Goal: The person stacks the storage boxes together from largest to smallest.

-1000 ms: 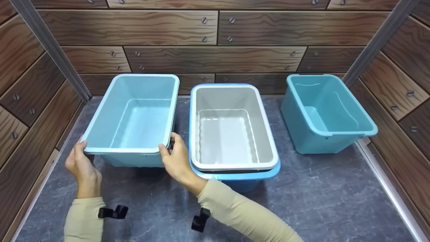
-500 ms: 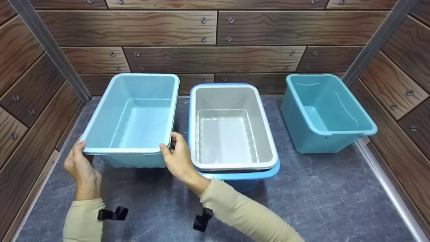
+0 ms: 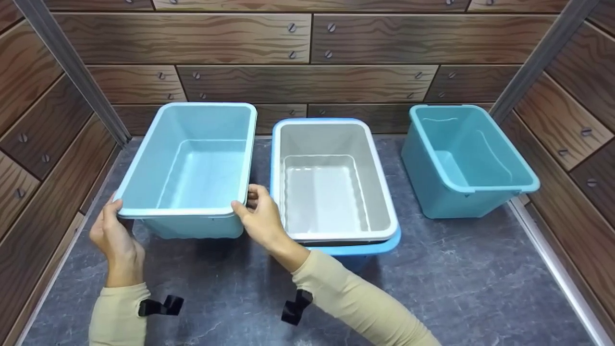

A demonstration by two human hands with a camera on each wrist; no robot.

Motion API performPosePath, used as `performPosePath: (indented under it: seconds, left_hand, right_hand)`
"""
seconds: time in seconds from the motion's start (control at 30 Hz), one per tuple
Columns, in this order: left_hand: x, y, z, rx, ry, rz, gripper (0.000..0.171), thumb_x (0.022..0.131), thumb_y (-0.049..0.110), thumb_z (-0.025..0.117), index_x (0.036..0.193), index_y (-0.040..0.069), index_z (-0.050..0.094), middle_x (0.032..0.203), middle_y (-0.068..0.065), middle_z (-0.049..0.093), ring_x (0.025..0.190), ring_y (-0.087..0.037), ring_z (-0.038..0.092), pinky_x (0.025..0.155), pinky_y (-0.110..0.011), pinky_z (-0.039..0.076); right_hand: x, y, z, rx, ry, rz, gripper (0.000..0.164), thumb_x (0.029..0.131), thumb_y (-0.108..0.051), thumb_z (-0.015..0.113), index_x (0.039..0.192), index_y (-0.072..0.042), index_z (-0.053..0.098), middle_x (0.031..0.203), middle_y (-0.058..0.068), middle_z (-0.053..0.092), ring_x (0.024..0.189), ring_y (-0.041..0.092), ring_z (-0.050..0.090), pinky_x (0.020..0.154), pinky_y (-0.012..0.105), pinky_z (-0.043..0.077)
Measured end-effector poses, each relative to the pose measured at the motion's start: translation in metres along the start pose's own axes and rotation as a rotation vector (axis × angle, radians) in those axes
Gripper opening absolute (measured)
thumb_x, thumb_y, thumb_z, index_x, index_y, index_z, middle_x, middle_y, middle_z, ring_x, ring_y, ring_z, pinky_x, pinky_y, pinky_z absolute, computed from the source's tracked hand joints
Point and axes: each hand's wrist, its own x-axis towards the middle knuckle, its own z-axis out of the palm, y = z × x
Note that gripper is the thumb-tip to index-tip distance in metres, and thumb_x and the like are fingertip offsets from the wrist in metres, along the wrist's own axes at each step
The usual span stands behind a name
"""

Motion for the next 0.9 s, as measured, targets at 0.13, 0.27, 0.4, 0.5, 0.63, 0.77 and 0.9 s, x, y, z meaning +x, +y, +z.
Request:
performPosePath:
  seconds: [0.13, 0.27, 0.4, 0.5, 0.63, 0.77, 0.9]
  left_hand:
    - [-0.003, 0.001, 0.001, 0.000, -0.005, 0.011, 0.018, 0.088, 0.003, 0.058, 0.088, 0.008, 0.075, 0.087, 0.003, 0.074, 0.086, -0.009, 0.070, 0.082, -0.020, 0.052]
    - [-0.005, 0.002, 0.003, 0.000, -0.016, 0.021, 0.017, 0.088, 0.004, 0.058, 0.091, 0.006, 0.075, 0.085, 0.003, 0.075, 0.083, -0.009, 0.070, 0.081, -0.020, 0.052]
    - [-0.006, 0.003, 0.004, 0.001, -0.025, 0.020, 0.017, 0.088, 0.004, 0.058, 0.094, 0.005, 0.075, 0.087, 0.002, 0.074, 0.085, -0.009, 0.070, 0.082, -0.020, 0.052]
    - [-0.007, 0.003, 0.005, -0.011, -0.031, 0.023, 0.017, 0.087, 0.004, 0.059, 0.093, 0.005, 0.075, 0.087, 0.002, 0.075, 0.084, -0.010, 0.071, 0.081, -0.020, 0.053]
    - [-0.009, 0.005, 0.006, -0.035, -0.037, 0.023, 0.016, 0.087, 0.003, 0.059, 0.089, 0.005, 0.075, 0.086, 0.000, 0.076, 0.081, -0.011, 0.072, 0.078, -0.020, 0.054]
    - [-0.012, 0.007, 0.008, -0.036, -0.042, 0.021, 0.016, 0.087, 0.003, 0.059, 0.091, 0.004, 0.074, 0.087, 0.000, 0.075, 0.082, -0.011, 0.071, 0.078, -0.019, 0.054]
    - [-0.014, 0.010, 0.009, -0.046, -0.042, 0.022, 0.015, 0.086, 0.002, 0.060, 0.093, 0.004, 0.074, 0.089, 0.000, 0.075, 0.084, -0.011, 0.071, 0.080, -0.019, 0.054]
  right_hand:
    - [0.002, -0.005, -0.005, 0.008, 0.002, 0.011, 0.044, 0.090, -0.005, 0.060, 0.128, 0.012, 0.046, 0.121, 0.027, 0.057, 0.111, 0.033, 0.059, 0.097, 0.036, 0.053]
    - [0.002, -0.008, -0.008, 0.014, -0.002, 0.029, 0.044, 0.090, -0.006, 0.061, 0.128, 0.011, 0.046, 0.122, 0.026, 0.057, 0.110, 0.031, 0.058, 0.094, 0.034, 0.053]
    - [0.001, -0.010, -0.011, 0.016, -0.014, 0.036, 0.045, 0.090, -0.007, 0.061, 0.130, 0.010, 0.046, 0.124, 0.025, 0.056, 0.111, 0.030, 0.058, 0.093, 0.033, 0.053]
    - [0.000, -0.012, -0.013, 0.018, -0.030, 0.039, 0.046, 0.090, -0.009, 0.061, 0.131, 0.008, 0.045, 0.124, 0.024, 0.055, 0.111, 0.029, 0.057, 0.092, 0.032, 0.054]
    - [0.000, -0.015, -0.017, 0.000, -0.033, 0.027, 0.045, 0.090, -0.011, 0.061, 0.130, 0.006, 0.047, 0.122, 0.023, 0.056, 0.111, 0.029, 0.058, 0.092, 0.033, 0.054]
    - [0.003, -0.018, -0.020, -0.063, -0.019, -0.002, 0.043, 0.089, -0.011, 0.060, 0.127, 0.006, 0.049, 0.120, 0.022, 0.059, 0.111, 0.030, 0.059, 0.097, 0.036, 0.053]
    - [0.006, -0.022, -0.023, -0.120, -0.020, -0.004, 0.044, 0.089, -0.012, 0.059, 0.129, 0.005, 0.050, 0.120, 0.021, 0.060, 0.112, 0.030, 0.058, 0.099, 0.036, 0.051]
